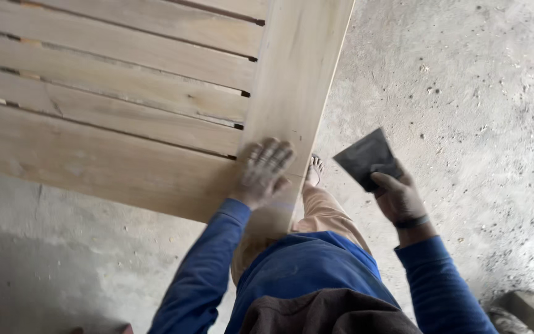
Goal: The person uses a piece of sandpaper to sand the surface and gaps between the slats of a wooden table top.
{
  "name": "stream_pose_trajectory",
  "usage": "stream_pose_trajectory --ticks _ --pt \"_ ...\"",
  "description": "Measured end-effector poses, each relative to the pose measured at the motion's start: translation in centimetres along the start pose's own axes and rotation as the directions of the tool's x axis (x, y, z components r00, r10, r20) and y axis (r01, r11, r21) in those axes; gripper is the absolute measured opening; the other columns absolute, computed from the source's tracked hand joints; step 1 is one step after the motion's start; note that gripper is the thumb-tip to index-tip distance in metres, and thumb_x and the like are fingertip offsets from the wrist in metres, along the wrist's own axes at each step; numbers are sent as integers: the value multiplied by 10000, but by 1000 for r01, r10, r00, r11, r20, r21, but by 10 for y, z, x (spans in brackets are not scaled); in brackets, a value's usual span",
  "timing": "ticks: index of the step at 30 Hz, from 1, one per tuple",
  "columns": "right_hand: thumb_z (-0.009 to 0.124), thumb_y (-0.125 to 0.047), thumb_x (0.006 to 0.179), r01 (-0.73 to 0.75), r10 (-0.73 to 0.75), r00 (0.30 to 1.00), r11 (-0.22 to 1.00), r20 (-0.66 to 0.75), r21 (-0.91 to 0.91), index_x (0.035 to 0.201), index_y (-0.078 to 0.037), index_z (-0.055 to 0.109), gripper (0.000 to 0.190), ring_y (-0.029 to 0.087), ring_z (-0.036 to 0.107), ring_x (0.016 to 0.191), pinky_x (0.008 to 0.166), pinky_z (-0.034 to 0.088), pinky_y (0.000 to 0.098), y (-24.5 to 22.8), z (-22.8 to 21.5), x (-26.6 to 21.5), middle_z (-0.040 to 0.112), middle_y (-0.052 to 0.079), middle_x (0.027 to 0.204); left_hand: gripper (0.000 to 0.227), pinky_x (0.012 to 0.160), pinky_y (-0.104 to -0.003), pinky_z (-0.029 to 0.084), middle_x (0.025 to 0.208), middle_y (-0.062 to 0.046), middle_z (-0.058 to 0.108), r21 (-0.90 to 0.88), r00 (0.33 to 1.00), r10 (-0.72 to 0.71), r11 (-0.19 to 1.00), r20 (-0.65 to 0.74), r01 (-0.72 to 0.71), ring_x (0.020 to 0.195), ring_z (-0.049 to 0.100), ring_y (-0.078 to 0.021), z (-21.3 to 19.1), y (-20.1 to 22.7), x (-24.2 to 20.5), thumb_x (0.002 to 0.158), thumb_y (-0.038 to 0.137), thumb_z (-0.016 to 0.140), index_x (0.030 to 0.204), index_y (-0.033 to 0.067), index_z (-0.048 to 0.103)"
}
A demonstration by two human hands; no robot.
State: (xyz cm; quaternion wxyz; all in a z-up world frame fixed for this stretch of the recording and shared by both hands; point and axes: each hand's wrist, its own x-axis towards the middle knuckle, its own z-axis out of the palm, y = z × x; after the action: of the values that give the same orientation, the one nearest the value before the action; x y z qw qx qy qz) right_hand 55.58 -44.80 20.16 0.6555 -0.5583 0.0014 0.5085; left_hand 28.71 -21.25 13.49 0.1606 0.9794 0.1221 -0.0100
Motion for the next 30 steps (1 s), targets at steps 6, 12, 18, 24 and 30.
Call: stream_pose_trajectory --ticks 6,12,18,24,30 --pt "584 -53 916 -55 60 998 991 -29 123 1255 -67 670 350 245 679 987 740 517 370 -72 -73 -6 711 87 1123 763 1273 -614 85 1751 -123 207 -131 660 -727 685 -188 717 1611 111 -390 -12 -60 -41 1062 538 454 1678 126 272" --pt "574 -202 1038 -298 270 949 937 164 182 1179 -57 646 214 286 696 855 629 528 374 -96 -65 25 724 107 1026 794 1268 -661 47 1755 -147 123 -190 218 -963 246 -157 950 1606 44 -423 -23 -74 -68 1079 573 418 1695 119 205" --pt "548 -198 1053 -328 430 829 891 358 -313 1134 -4 654 235 239 682 649 594 540 324 -118 33 84 713 168 786 887 1258 -660 32 1746 -141 116 -256 50 -988 85 -143 963 1588 24 -430 -24 -68 -55 1047 620 471 1678 68 181" --pt "623 -43 1015 84 330 775 790 538 -607 1124 -3 613 116 227 722 764 672 603 353 -134 152 151 717 132 882 888 1261 -663 -8 1760 -136 98 -296 49 -995 75 -92 952 1602 2 -411 -36 -68 -49 1060 636 453 1691 78 171" --pt "546 -142 1032 220 446 761 507 471 -834 1117 4 620 185 220 744 679 549 600 327 -118 244 205 731 114 853 893 1292 -642 -7 1778 -103 95 -335 23 -999 35 -42 941 1623 7 -379 -30 -62 -53 1053 641 475 1708 115 173"
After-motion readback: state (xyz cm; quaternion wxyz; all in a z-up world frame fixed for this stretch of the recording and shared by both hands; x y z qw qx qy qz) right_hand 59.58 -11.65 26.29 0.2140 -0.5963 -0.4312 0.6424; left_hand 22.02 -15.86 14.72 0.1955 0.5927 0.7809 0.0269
